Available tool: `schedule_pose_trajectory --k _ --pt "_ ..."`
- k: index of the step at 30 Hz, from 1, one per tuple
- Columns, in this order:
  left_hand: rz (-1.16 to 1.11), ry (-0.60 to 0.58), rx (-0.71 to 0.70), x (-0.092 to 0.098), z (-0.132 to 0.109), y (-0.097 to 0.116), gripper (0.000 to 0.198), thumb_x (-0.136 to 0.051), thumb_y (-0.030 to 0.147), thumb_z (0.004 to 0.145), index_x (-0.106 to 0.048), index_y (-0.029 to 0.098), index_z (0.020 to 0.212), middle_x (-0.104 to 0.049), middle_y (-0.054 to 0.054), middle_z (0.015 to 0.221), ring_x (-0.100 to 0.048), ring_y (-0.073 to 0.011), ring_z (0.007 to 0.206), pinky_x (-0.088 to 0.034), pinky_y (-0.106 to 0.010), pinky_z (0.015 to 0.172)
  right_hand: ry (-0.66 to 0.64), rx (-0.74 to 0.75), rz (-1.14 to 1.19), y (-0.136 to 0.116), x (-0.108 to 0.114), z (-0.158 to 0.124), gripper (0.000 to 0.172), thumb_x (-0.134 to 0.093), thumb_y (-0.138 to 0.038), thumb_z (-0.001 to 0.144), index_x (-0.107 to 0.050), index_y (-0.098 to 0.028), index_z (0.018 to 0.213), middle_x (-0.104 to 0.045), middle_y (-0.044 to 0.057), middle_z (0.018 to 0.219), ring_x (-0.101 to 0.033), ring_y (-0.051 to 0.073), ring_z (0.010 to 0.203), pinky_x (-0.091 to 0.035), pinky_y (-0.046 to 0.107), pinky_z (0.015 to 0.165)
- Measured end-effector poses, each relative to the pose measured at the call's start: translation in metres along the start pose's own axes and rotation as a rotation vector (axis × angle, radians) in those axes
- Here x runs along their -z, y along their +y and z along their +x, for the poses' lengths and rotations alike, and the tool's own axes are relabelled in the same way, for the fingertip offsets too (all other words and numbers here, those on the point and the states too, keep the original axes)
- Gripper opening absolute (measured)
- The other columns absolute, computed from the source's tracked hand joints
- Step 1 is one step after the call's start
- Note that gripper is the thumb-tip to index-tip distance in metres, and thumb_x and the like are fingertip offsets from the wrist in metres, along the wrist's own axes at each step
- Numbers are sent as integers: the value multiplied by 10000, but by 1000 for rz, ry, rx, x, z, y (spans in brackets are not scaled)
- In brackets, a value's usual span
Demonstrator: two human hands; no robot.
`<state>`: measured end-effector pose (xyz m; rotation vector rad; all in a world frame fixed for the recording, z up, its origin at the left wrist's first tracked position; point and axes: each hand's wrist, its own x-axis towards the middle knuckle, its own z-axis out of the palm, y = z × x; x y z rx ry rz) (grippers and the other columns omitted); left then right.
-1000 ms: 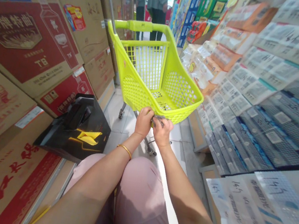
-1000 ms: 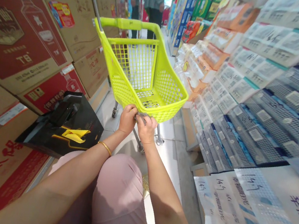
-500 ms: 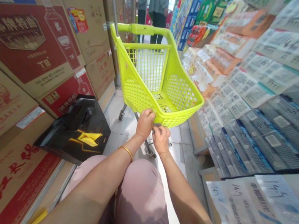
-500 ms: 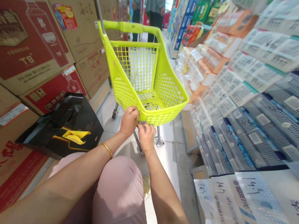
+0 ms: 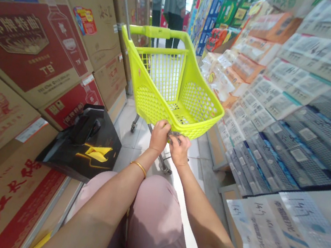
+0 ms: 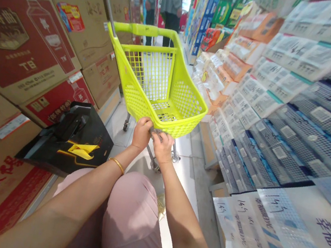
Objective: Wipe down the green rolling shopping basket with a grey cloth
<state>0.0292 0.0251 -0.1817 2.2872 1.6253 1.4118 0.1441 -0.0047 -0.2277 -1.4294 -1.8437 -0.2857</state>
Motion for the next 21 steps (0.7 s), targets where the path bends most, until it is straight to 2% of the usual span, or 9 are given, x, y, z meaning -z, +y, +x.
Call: schedule_pose_trajectory --k 2,4,8,10,12,13,15,17,21 --pt "20 9 7 0 1 1 225 -408 58 807 -570 194 733 -584 -49 886 -520 -174 854 -453 -301 789 -96 9 15 3 -2 -12 266 -514 -185 831 -651 -298 1029 -495 59 966 -439 206 927 -385 387 868" --pt "36 5 2 1 1 3 229 -402 55 799 -574 193 736 -582 -50 874 -523 -175 842 -459 -305 790 -88 53 23 5 1 -21 271 -517 -167 820 -638 -271 1039 -494 62 976 -444 207 947 -401 375 865" --pt "40 -19 -27 12 -1 13 227 -401 49 779 -587 179 788 -582 -70 887 -536 -193 865 -470 -332 810 212 81 43 4 23 -19 209 -511 -213 832 -603 -237 1017 -472 62 959 -461 195 947 -427 378 868" --pt "40 36 -13 22 0 22 225 -410 46 765 -595 156 833 -582 -94 914 -542 -210 902 -472 -358 835 346 56 48 2 39 -6 198 -522 -252 833 -584 -241 1021 -460 62 973 -473 193 954 -432 391 875" --pt "44 140 10 32 4 32 226 -422 71 785 -599 126 914 -581 -121 962 -541 -229 964 -457 -393 885 407 64 74 -1 54 12 218 -531 -277 831 -571 -237 1041 -460 73 1020 -475 202 1006 -428 406 900" --pt "43 183 1 36 6 36 239 -424 93 806 -594 118 972 -579 -132 1001 -535 -236 1008 -442 -408 920 405 81 97 -3 60 22 233 -531 -282 832 -566 -230 1057 -465 82 1051 -471 207 1038 -421 413 918" --pt "15 176 -86 41 12 44 288 -409 129 846 -572 124 1084 -575 -136 1090 -512 -231 1098 -405 -413 994 342 114 145 -7 69 41 260 -510 -278 845 -555 -218 1094 -488 94 1102 -464 213 1084 -402 426 951" --pt "-36 92 -197 40 17 47 327 -379 141 870 -550 137 1149 -574 -129 1153 -505 -208 1144 -392 -388 1031 246 135 182 -12 74 55 278 -474 -268 861 -542 -209 1125 -527 94 1113 -469 213 1098 -383 441 978" --pt "-62 -10 -189 34 25 46 371 -347 144 882 -512 128 1214 -572 -133 1212 -517 -196 1162 -412 -374 1039 143 160 209 -12 78 67 286 -435 -252 877 -531 -170 1134 -583 102 1074 -490 214 1065 -384 444 983"
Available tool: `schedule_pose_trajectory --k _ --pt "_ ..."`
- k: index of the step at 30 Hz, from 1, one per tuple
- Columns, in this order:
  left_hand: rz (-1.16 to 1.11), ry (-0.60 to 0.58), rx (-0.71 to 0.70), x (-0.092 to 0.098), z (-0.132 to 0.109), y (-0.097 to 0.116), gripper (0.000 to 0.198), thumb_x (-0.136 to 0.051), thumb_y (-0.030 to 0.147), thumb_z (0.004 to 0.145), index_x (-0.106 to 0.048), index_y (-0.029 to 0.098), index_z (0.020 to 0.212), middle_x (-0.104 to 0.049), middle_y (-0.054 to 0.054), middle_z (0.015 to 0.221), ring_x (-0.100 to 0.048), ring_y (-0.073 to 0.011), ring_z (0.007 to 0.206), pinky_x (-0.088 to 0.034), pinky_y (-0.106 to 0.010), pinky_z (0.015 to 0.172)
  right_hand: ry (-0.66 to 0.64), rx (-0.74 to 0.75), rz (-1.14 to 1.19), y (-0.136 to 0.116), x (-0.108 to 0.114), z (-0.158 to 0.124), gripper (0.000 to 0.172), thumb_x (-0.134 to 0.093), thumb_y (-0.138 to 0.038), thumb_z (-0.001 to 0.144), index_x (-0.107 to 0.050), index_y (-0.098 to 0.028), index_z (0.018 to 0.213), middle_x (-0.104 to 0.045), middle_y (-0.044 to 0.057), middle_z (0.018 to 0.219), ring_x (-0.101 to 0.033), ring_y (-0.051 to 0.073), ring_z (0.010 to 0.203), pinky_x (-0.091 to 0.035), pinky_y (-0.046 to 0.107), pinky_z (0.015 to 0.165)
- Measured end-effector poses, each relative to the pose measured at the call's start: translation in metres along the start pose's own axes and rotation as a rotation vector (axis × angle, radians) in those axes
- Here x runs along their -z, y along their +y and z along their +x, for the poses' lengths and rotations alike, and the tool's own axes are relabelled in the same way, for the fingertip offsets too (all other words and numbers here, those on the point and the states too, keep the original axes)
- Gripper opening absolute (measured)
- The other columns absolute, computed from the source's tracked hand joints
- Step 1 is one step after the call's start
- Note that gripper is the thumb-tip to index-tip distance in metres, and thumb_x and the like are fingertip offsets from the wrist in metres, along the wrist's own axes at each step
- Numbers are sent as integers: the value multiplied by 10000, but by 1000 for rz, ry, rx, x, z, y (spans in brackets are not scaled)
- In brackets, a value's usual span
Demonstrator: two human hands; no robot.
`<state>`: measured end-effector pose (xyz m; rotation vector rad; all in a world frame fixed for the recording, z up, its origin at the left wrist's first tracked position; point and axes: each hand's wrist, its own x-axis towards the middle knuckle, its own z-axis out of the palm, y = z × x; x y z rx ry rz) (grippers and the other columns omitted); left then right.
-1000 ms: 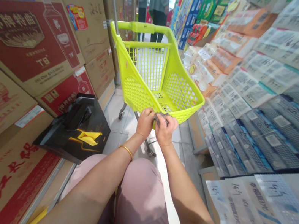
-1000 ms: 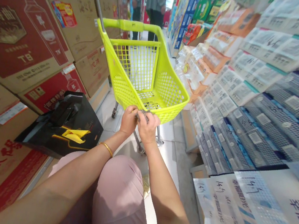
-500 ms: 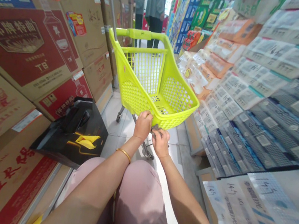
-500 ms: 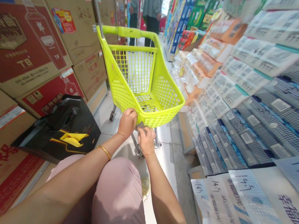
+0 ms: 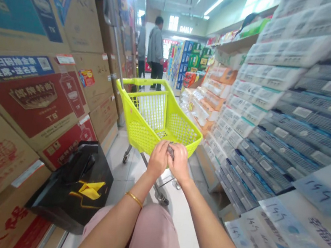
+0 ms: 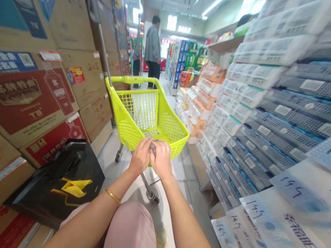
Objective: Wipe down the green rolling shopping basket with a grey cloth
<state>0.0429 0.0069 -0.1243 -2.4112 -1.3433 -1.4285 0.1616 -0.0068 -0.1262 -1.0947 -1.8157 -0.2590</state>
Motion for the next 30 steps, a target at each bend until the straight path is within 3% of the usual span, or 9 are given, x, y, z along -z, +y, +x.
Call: schedule_pose_trajectory --k 6,11,24,30 --pt "160 -154 -23 1 11 4 390 -335 150 890 -521 150 1232 -582 -121 1229 -510 -227 1199 -402 -407 1056 -129 -72 -38 15 10 7 252 -446 -260 887 -540 -165 1100 -604 99 1010 -528 212 962 -456 398 871" --pt "181 -142 -2 5 20 14 388 -339 146 886 -524 94 1223 -615 -151 1102 -557 -232 1097 -452 -392 987 -194 -65 -110 20 14 21 194 -479 -230 867 -564 -176 1033 -617 74 940 -558 206 894 -465 382 823" --pt "246 -176 -20 10 22 24 363 -426 278 904 -508 166 1239 -596 -102 1024 -557 -234 1014 -476 -362 878 -278 -164 -173 40 35 33 177 -516 -210 845 -576 -156 1002 -642 70 943 -584 156 863 -433 277 796" --pt "149 -211 -21 18 14 22 194 -473 239 889 -643 166 829 -549 -73 934 -533 -194 937 -468 -343 869 -307 -216 -200 30 39 34 146 -511 -214 839 -587 -155 949 -641 57 894 -574 150 833 -404 257 762"
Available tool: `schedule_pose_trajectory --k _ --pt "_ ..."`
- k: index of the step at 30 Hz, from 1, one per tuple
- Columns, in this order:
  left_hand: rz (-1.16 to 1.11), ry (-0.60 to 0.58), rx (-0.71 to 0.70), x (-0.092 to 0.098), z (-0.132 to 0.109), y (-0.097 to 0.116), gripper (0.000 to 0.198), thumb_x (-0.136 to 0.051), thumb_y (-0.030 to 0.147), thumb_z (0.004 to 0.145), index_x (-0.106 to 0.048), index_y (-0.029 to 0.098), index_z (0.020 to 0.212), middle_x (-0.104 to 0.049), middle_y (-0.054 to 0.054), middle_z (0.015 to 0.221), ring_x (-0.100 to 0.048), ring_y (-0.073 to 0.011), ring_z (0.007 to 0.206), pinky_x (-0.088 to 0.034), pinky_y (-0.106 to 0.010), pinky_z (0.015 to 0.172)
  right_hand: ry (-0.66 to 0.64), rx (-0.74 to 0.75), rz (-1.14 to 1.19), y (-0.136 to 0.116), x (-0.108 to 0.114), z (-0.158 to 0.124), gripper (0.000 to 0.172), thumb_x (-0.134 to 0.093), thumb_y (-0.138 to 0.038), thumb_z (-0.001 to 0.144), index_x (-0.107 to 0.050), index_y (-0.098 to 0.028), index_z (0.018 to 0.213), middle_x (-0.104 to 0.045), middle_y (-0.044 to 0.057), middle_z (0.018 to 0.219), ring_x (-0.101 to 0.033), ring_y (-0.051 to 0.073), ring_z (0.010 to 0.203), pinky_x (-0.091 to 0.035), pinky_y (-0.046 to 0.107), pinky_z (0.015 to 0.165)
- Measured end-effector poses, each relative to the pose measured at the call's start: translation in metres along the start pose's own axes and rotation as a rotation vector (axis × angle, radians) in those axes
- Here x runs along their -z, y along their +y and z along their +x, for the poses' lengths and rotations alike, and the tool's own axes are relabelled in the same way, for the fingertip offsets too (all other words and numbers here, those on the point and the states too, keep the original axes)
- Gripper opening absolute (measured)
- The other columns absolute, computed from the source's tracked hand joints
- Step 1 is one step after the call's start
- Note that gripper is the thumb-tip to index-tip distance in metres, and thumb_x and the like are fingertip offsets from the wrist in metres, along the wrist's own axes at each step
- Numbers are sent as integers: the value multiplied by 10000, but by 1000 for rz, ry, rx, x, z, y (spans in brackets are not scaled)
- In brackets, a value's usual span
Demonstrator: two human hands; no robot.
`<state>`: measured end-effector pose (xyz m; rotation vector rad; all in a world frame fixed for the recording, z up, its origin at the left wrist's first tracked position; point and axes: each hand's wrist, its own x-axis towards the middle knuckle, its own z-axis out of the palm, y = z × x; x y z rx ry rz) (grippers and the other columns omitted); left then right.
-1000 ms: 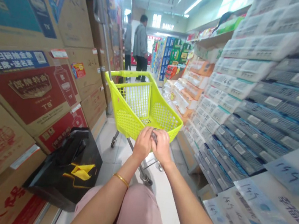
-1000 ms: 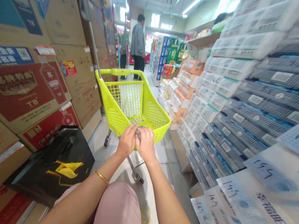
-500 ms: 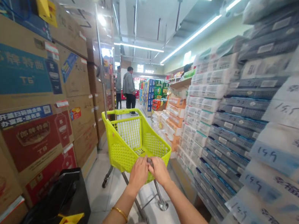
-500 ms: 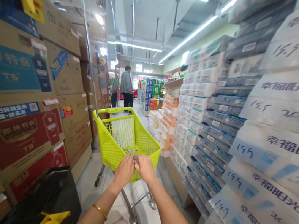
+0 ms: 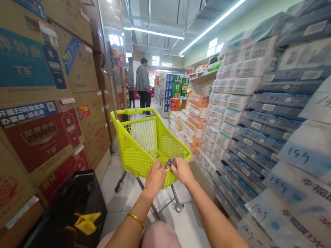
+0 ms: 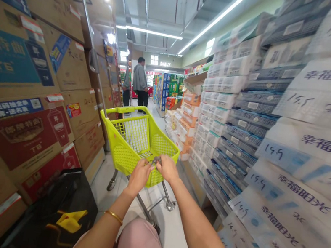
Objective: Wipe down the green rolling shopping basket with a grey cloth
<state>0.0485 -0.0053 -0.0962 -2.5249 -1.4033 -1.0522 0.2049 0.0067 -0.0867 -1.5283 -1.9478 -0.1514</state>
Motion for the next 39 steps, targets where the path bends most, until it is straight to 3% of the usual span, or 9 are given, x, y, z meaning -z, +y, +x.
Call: schedule_pose_trajectory --k 5,12,16,21,24,28,34,39 --pt "-89 54 -35 9 -12 -13 203 -473 204 878 -642 162 773 -540 -79 927 -527 -193 920 -473 -369 860 -7 -48 -18 -24 -4 -13 181 -491 -241 858 -577 -152 989 -636 79 943 -563 181 890 -391 289 797" --pt "-10 45 -70 20 -23 -38 191 -457 168 863 -642 169 814 -556 -69 886 -534 -184 889 -486 -345 834 100 -76 -41 -59 -18 -23 197 -504 -262 860 -581 -154 1005 -633 86 923 -550 205 891 -383 313 788" --pt "43 51 -101 21 -27 -43 232 -401 129 867 -628 175 885 -589 -71 890 -548 -191 922 -443 -417 961 172 -73 6 -73 -30 -27 233 -496 -274 860 -582 -148 1036 -622 93 919 -529 224 881 -392 342 798" --pt "113 44 -120 20 -26 -45 230 -399 111 852 -610 164 778 -613 -76 790 -573 -209 866 -367 -468 1058 332 -15 125 -85 -54 -34 246 -442 -220 864 -583 -152 1054 -586 106 978 -470 231 959 -389 382 881" --pt "192 7 -131 23 -24 -46 216 -418 111 847 -613 163 769 -628 -73 781 -580 -210 861 -395 -425 1040 376 34 134 -82 -63 -37 255 -457 -215 856 -578 -158 1073 -562 108 1021 -437 234 1008 -375 409 932" --pt "276 -50 -145 28 -22 -46 215 -428 158 873 -631 163 803 -649 -74 796 -580 -210 881 -416 -378 1011 380 98 102 -60 -61 -38 244 -478 -226 852 -578 -163 1065 -547 109 1022 -424 238 1032 -385 415 930" --pt "291 -86 -152 26 -18 -46 212 -432 165 869 -632 180 802 -652 -79 802 -563 -222 866 -462 -368 860 537 -42 42 -16 -49 -35 201 -505 -263 842 -577 -164 1000 -515 109 1008 -447 237 1004 -392 445 922" --pt "233 -65 -195 20 -16 -46 222 -417 144 865 -628 182 803 -635 -70 783 -551 -213 836 -462 -345 782 589 -102 100 -26 -52 -33 189 -479 -255 849 -557 -164 995 -547 105 993 -457 229 989 -382 442 927"
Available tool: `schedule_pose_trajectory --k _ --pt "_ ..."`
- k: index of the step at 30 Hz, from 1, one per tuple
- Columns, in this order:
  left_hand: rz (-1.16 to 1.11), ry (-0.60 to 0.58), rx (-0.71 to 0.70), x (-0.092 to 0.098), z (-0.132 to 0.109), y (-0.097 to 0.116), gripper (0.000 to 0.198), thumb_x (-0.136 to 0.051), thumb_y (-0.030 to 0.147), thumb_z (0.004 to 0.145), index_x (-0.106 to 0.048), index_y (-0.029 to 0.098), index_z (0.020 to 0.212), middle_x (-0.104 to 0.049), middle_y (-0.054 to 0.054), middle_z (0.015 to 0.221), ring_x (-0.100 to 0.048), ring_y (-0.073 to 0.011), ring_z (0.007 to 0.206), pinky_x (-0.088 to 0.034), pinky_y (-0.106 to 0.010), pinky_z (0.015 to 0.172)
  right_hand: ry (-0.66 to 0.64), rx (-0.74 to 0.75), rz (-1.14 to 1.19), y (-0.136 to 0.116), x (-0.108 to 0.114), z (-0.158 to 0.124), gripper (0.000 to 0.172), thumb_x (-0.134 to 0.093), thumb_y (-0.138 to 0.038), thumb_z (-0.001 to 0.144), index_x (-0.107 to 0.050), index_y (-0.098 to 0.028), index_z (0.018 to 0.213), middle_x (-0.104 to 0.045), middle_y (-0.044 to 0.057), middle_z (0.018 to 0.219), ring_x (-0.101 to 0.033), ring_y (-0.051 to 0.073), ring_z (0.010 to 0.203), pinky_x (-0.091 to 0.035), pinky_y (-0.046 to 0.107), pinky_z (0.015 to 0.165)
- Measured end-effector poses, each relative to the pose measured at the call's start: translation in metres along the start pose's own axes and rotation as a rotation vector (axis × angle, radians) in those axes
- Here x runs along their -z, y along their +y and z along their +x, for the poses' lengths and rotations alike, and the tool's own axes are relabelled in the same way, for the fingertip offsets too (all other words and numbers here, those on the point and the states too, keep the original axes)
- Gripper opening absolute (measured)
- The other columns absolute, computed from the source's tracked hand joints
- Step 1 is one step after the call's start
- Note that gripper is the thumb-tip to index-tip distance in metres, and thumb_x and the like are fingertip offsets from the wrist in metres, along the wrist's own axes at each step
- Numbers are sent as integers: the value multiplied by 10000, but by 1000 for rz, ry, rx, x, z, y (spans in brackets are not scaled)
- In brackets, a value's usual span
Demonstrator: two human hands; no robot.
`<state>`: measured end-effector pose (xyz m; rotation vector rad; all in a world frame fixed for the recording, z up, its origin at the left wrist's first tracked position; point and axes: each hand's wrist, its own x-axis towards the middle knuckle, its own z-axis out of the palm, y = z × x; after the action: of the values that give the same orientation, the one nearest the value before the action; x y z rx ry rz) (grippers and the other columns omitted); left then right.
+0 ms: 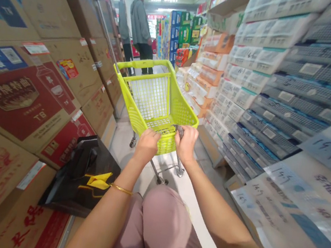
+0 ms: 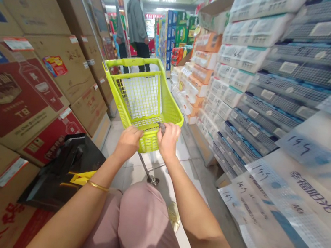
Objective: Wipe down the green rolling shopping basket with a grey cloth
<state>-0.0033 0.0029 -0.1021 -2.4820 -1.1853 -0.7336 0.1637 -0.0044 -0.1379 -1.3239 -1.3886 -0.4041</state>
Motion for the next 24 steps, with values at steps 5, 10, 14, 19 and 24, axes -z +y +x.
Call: schedule_pose_trajectory --k 5,10,14,19,24 --pt "-70 93 2 -6 -3 -1 237 -387 137 877 -606 175 793 -607 -66 765 -537 -208 821 -453 -354 820 -66 -36 93 -42 -13 -15 226 -466 -273 857 -559 -177 1040 -570 100 1015 -460 221 1008 -377 424 933" --pt "-105 132 29 -6 -8 -4 230 -401 107 861 -560 186 714 -593 -62 749 -528 -204 805 -440 -357 898 -38 -10 126 -61 -23 -27 229 -461 -259 866 -570 -175 1050 -594 97 1006 -487 208 1007 -377 403 961" --pt "-125 98 22 -3 -10 -7 230 -398 107 863 -559 201 729 -587 -47 749 -523 -199 807 -433 -365 923 -77 148 91 -45 -25 -25 198 -489 -242 852 -591 -186 1012 -596 86 984 -495 206 992 -396 386 946" --pt "-130 96 16 -8 -7 -6 244 -362 129 888 -591 199 843 -600 -49 788 -532 -199 854 -412 -386 962 -118 187 27 -20 -20 -16 211 -487 -256 847 -587 -184 1018 -572 83 975 -491 215 986 -398 405 926" --pt "-121 111 15 -14 -5 -6 245 -362 154 899 -602 199 884 -614 -43 814 -542 -195 855 -395 -396 994 -59 28 8 8 -8 -2 212 -506 -262 816 -585 -177 994 -509 99 1002 -457 235 997 -380 433 913"
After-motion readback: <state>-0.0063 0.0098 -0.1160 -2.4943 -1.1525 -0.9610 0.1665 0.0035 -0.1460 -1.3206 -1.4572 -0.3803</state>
